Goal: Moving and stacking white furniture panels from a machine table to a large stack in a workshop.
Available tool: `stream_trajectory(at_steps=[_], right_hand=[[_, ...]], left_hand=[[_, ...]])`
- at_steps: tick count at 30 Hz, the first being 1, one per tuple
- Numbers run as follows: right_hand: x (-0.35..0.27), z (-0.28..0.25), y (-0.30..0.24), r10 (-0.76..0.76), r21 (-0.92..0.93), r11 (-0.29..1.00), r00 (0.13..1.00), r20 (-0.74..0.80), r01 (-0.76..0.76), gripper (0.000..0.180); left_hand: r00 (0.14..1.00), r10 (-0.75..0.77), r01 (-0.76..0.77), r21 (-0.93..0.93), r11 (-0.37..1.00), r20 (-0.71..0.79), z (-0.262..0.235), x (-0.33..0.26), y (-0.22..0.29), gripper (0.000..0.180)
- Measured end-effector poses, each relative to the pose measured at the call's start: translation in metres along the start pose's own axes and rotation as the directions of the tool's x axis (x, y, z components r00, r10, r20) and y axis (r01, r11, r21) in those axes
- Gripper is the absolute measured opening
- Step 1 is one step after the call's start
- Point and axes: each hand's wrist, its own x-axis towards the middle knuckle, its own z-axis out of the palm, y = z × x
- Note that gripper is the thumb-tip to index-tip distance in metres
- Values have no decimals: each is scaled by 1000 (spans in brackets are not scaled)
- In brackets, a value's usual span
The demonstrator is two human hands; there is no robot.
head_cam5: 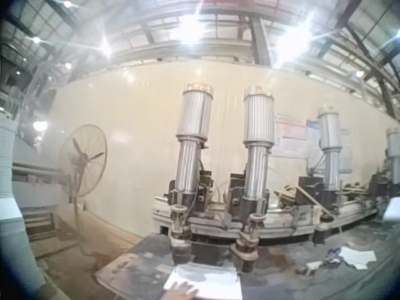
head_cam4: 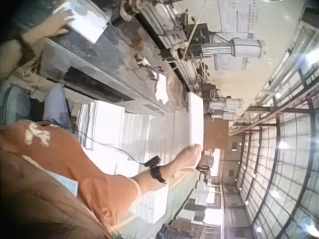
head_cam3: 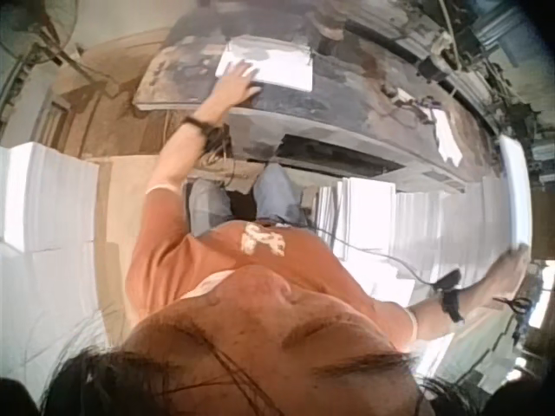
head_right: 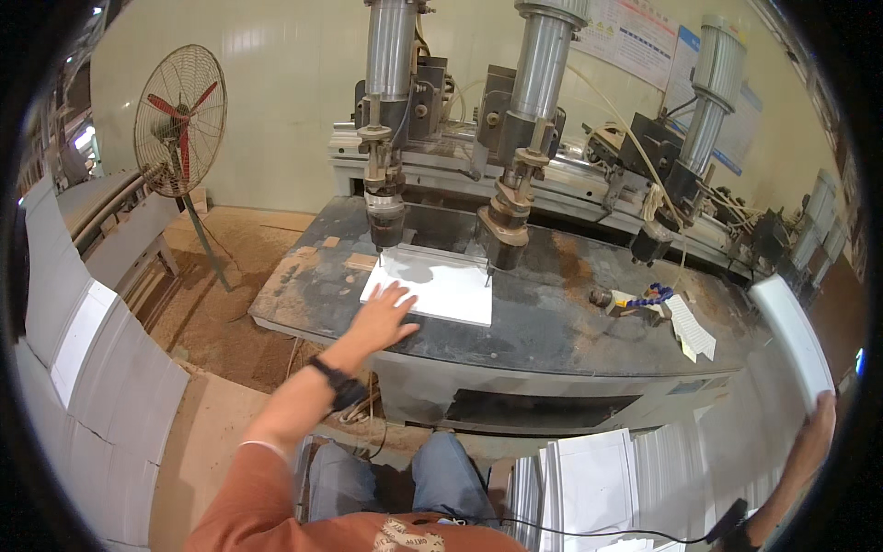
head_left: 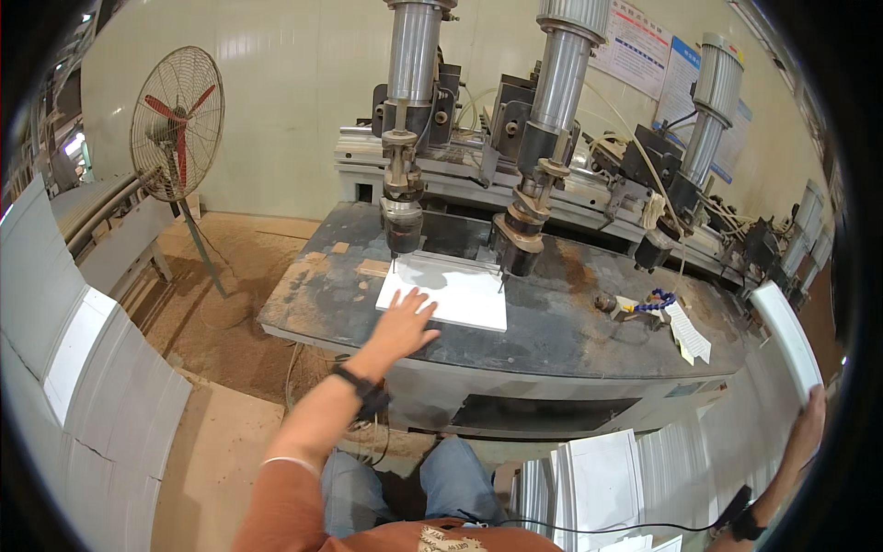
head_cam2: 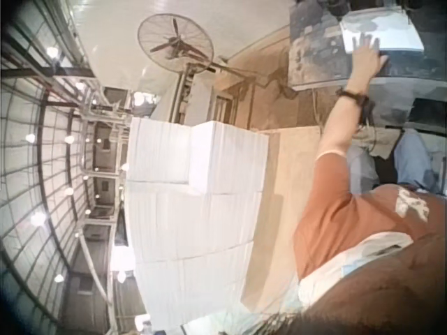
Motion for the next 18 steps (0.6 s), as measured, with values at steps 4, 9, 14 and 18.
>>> stream_trajectory(at_steps=[4,9,14,18], right_hand=[[-38,37,-129,-477,-140,871,879,-19,470,46],[-87,131,-304,-707,485,608,707,-29,629,26],[-187,237,-425,-767,634,546,630,117,547,28],[-232,295,-472,-796,583,588,528,296,560,42]], left_hand=[[966,-235,237,-9,972,106,54,31,36,79],[994,-65,57,-80,995,-90,43,-31,61,68],[995,92,-90,51,995,-36,-44,-147,52,42],[973,229,-221,210,952,-11,-150,-219,36,38]])
